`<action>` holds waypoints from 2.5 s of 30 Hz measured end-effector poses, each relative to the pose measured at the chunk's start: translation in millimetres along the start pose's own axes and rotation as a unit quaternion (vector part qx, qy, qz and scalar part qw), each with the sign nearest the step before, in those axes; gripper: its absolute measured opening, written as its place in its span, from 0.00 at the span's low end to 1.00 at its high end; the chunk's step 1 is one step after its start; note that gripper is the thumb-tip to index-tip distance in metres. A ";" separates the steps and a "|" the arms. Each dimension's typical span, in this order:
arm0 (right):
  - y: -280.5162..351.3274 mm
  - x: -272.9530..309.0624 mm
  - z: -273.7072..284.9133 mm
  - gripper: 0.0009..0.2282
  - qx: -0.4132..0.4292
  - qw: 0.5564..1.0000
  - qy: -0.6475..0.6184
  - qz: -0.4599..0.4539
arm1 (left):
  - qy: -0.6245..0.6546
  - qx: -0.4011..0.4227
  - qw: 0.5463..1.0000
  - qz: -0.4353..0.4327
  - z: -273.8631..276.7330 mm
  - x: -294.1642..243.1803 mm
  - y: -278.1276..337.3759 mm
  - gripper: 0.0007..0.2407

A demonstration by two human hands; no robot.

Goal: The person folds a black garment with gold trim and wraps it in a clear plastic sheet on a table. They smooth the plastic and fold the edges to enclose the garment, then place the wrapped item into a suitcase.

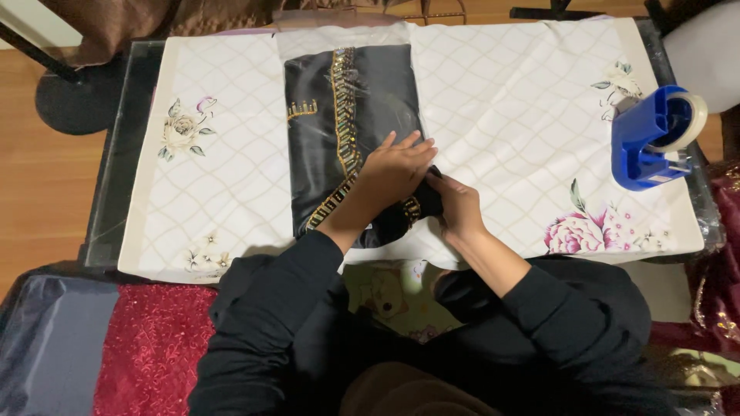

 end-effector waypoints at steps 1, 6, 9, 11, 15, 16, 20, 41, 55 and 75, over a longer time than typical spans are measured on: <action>-6.6 -3.2 1.8 0.08 0.000 1.000 0.010 0.004 | -0.011 0.006 1.000 -0.003 0.4 -1.1 -0.2 0.12; -30.9 -9.0 -1.1 0.04 0.018 0.999 -0.001 0.036 | -0.021 0.005 1.000 0.004 -17.0 -0.6 2.4 0.13; -57.1 -22.5 7.3 0.04 0.032 0.997 0.042 0.053 | -0.087 -0.029 0.995 -0.045 -19.0 -6.0 0.0 0.11; -63.8 -25.3 4.8 0.02 0.069 0.987 0.116 0.086 | -0.103 -0.023 0.994 -0.009 -21.7 -4.1 -1.1 0.12; -38.0 -18.6 -1.7 0.04 0.059 0.977 0.180 0.101 | -0.139 -0.033 0.989 -0.037 -18.7 -8.1 -0.9 0.09; -42.0 -20.9 -0.9 0.05 0.059 0.972 0.201 0.105 | -0.142 -0.021 0.989 -0.028 -29.1 -6.2 2.0 0.10; -86.6 -40.6 10.3 0.06 0.027 0.935 0.304 0.181 | -0.112 0.028 0.993 -0.003 -36.2 -16.5 12.0 0.11; 54.0 -7.3 -74.6 0.44 0.261 0.412 0.706 0.513 | -0.141 0.379 0.882 0.240 3.8 87.8 99.6 0.38; 21.0 -30.7 -91.0 0.44 0.047 0.381 0.706 0.594 | -0.366 -0.033 0.919 0.142 7.3 43.3 95.6 0.22; 26.1 -23.9 -101.0 0.32 0.112 0.479 0.753 0.436 | 0.172 0.285 0.934 0.130 109.1 76.3 91.2 0.23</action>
Point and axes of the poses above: each hand's wrist, its own y-axis away from the middle knuckle, its own z-axis out of the back of the hand, x = y × z, the point moved 5 cm from there along -y, towards the middle knuckle, and after that the axes turned 4 degrees about -y, right-handed, at the moved point
